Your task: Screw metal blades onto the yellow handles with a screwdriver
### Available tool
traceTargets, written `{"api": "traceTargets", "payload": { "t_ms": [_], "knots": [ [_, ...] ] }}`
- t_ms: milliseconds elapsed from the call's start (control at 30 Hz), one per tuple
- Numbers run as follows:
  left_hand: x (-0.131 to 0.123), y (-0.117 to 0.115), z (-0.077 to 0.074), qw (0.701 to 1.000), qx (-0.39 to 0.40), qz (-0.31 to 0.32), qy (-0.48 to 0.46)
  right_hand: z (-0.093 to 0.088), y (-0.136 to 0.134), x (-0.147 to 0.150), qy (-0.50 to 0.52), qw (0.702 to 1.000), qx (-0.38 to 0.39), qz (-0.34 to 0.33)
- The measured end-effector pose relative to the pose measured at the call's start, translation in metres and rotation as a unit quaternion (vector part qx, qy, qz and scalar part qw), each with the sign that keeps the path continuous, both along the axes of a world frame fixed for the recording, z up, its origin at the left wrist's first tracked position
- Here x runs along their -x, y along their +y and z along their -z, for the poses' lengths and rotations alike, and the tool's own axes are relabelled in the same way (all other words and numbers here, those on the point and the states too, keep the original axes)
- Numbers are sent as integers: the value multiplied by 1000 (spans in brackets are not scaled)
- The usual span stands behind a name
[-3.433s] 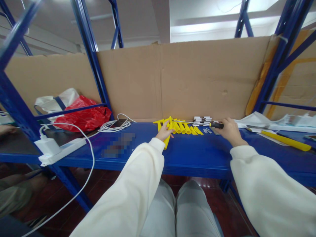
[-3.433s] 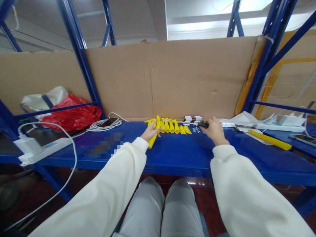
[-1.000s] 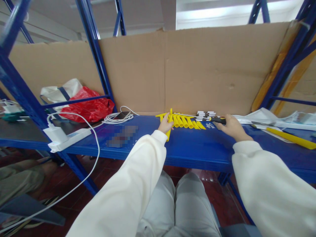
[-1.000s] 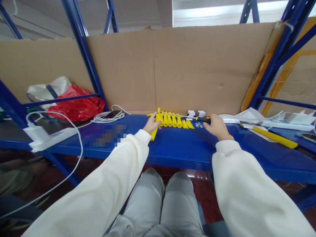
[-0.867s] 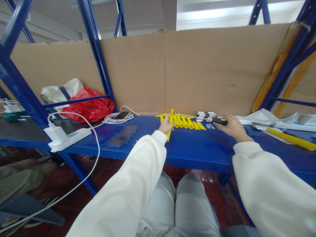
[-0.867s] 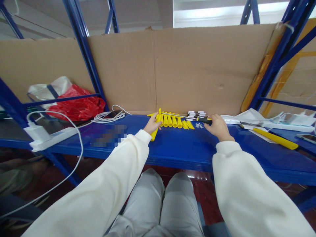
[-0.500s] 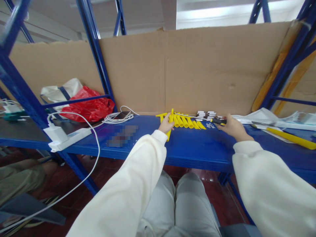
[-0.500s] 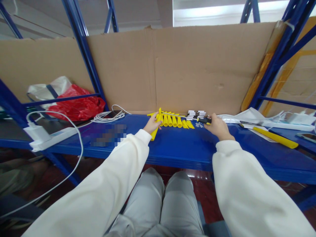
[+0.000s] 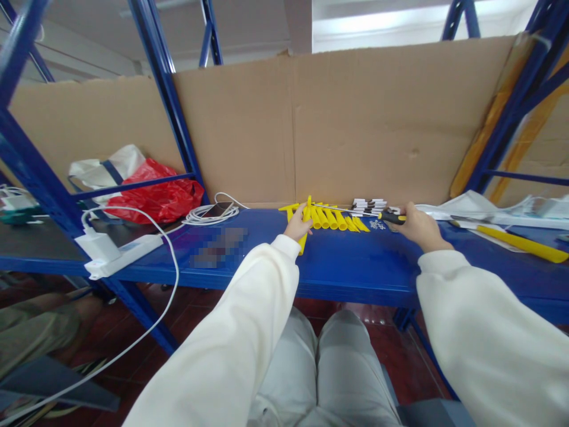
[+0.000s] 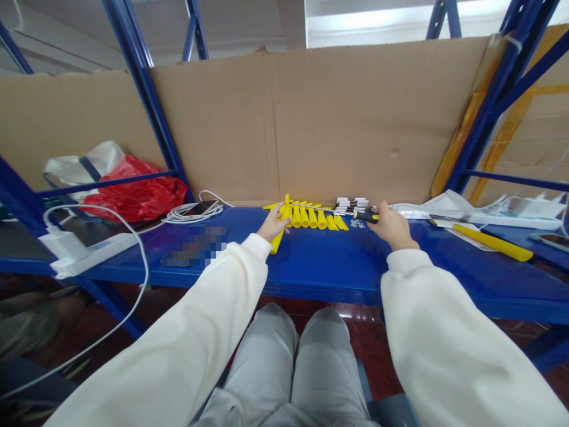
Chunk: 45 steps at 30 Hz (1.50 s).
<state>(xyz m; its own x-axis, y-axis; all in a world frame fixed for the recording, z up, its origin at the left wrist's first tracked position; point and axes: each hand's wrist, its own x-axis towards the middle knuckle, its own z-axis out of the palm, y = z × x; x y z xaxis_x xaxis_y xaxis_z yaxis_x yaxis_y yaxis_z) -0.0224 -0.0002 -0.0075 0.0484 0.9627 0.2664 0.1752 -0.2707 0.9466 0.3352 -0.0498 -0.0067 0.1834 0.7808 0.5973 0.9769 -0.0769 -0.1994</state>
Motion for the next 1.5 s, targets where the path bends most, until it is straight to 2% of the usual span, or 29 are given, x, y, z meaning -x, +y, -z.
{"api": "traceTargets", "payload": {
  "t_ms": [67, 267, 367, 500, 633, 700, 800, 1000, 1100, 1267, 1500],
  "knots": [
    [0, 0, 0, 1000, -1, -3, 8, 2, 2, -1, 1, 1000, 10, 4],
    [0, -1, -1, 1000, -3, -25, 18, 3, 10, -10, -32, 993, -34, -110],
    [-1, -2, -2, 1000, -1, -22, 18, 1, 10, -13, -52, 989, -53, -130],
    [-2, -4, -2, 1000, 3, -8, 21, 1, 7, -12, -61, 993, -42, -95],
    [-3, -4, -2, 999, 7, -13, 30, 1, 3, -6, -24, 999, 5, -23],
    [-3, -4, -2, 999, 10, -14, 31, 1, 1, -3, -13, 1000, 24, -13],
    [-3, -4, -2, 1000, 9, -11, 22, -1, 1, 0, -19, 999, 21, -43],
    [-2, -3, -2, 1000, 0, -9, 7, 0, 6, -8, -56, 992, -38, -106],
    [-2, 0, 0, 1000, -2, -2, 11, 2, 7, -11, -49, 994, -52, -88],
    [-1, 4, 3, 1000, 0, 2, 20, 3, 3, -7, -8, 1000, 6, -14],
    [0, 1, 1, 1000, -7, 0, 16, -5, 0, -4, -39, 995, -24, -83]
  ]
}}
